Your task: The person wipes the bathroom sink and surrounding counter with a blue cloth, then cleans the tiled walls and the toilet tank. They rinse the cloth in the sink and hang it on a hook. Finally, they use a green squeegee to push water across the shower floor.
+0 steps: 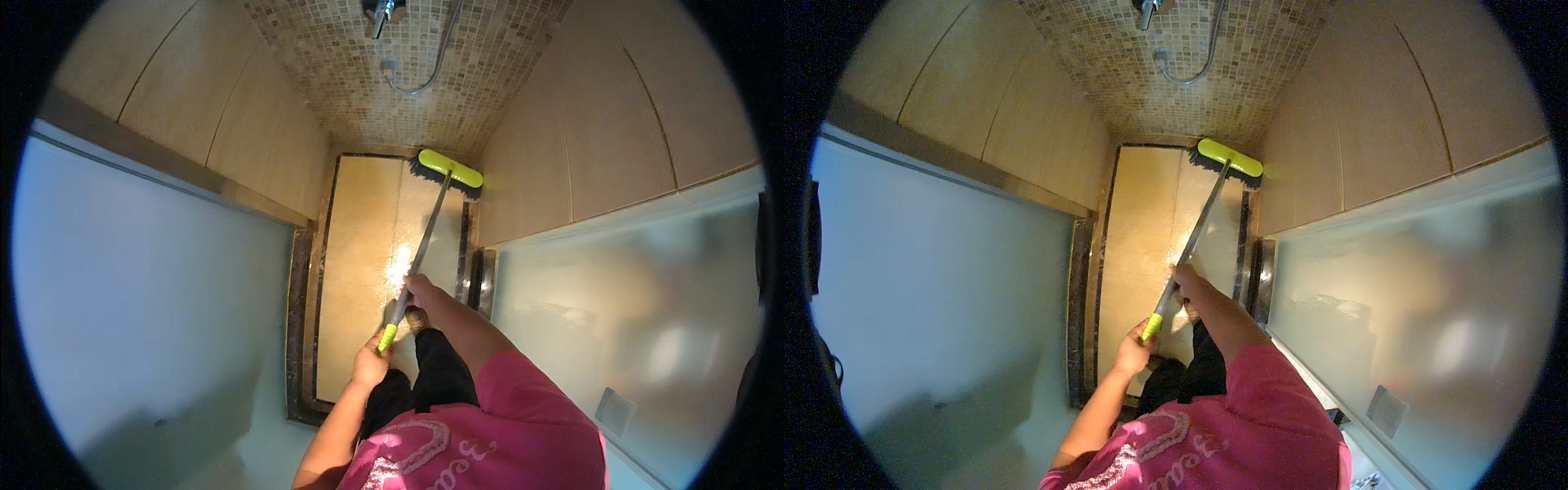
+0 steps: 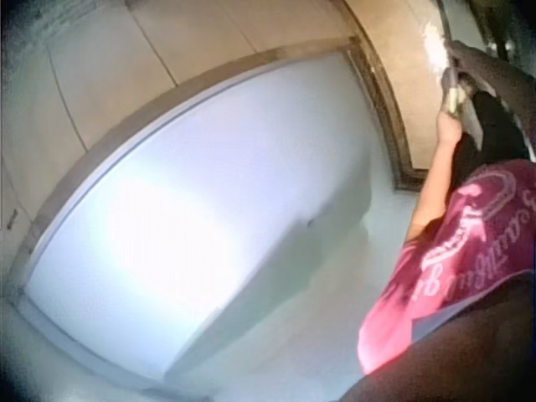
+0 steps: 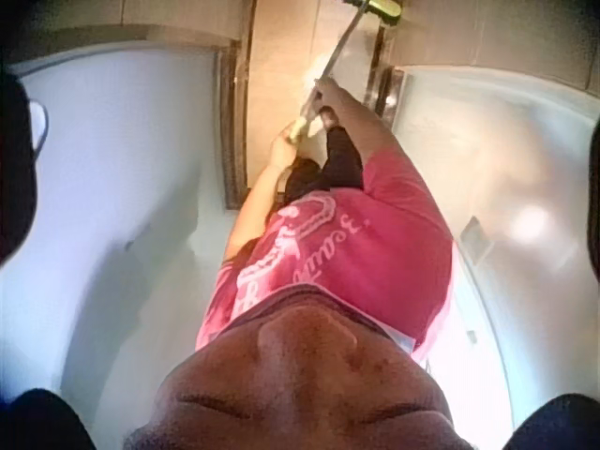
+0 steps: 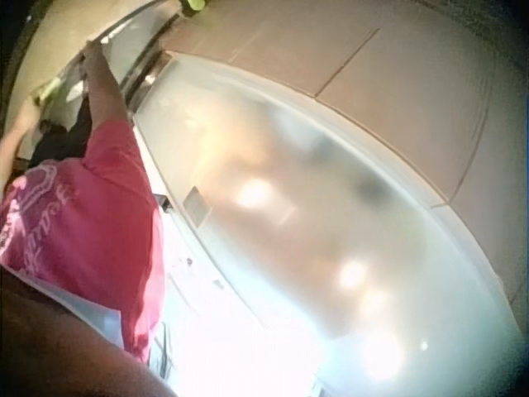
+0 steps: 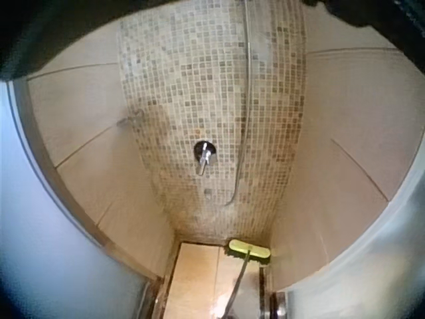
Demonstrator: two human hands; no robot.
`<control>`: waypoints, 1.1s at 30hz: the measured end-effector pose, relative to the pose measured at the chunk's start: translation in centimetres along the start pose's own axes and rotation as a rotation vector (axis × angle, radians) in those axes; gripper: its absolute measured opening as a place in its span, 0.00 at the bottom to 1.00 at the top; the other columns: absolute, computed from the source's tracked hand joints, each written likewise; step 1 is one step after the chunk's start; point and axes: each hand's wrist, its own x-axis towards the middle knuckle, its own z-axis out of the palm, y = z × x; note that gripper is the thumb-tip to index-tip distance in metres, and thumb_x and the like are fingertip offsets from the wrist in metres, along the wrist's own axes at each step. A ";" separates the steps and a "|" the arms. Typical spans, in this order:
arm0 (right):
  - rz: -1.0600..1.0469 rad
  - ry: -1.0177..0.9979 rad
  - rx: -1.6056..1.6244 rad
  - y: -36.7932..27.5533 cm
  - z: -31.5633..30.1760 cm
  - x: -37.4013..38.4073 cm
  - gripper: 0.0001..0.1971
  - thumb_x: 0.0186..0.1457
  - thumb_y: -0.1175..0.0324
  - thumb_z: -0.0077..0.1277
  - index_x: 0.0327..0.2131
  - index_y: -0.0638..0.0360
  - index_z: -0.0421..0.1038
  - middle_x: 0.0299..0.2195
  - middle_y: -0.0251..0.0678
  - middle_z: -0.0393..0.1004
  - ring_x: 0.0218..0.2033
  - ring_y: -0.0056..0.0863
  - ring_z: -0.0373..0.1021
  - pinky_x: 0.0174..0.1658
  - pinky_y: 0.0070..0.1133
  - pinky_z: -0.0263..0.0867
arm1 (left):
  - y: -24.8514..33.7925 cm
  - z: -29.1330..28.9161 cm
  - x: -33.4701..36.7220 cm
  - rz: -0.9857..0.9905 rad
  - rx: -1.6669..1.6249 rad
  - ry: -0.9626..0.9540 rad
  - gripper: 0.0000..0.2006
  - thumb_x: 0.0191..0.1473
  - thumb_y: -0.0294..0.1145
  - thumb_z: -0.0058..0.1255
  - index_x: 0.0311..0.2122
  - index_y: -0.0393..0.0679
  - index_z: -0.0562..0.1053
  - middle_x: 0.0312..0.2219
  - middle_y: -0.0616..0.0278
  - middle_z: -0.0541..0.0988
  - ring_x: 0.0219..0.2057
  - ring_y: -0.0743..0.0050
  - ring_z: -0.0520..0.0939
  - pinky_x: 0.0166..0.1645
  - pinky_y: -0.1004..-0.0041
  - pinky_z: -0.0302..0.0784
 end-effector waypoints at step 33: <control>0.456 0.086 -0.276 60.1 8.3 -18.4 0.12 0.69 0.71 0.40 0.52 0.60 0.60 0.40 0.41 0.69 0.33 0.41 0.77 0.39 0.43 0.80 | -19.4 -16.6 -49.9 -0.580 -0.177 0.285 0.23 0.56 0.26 0.65 0.58 0.45 0.77 0.20 0.71 0.76 0.16 0.87 0.70 0.19 0.80 0.63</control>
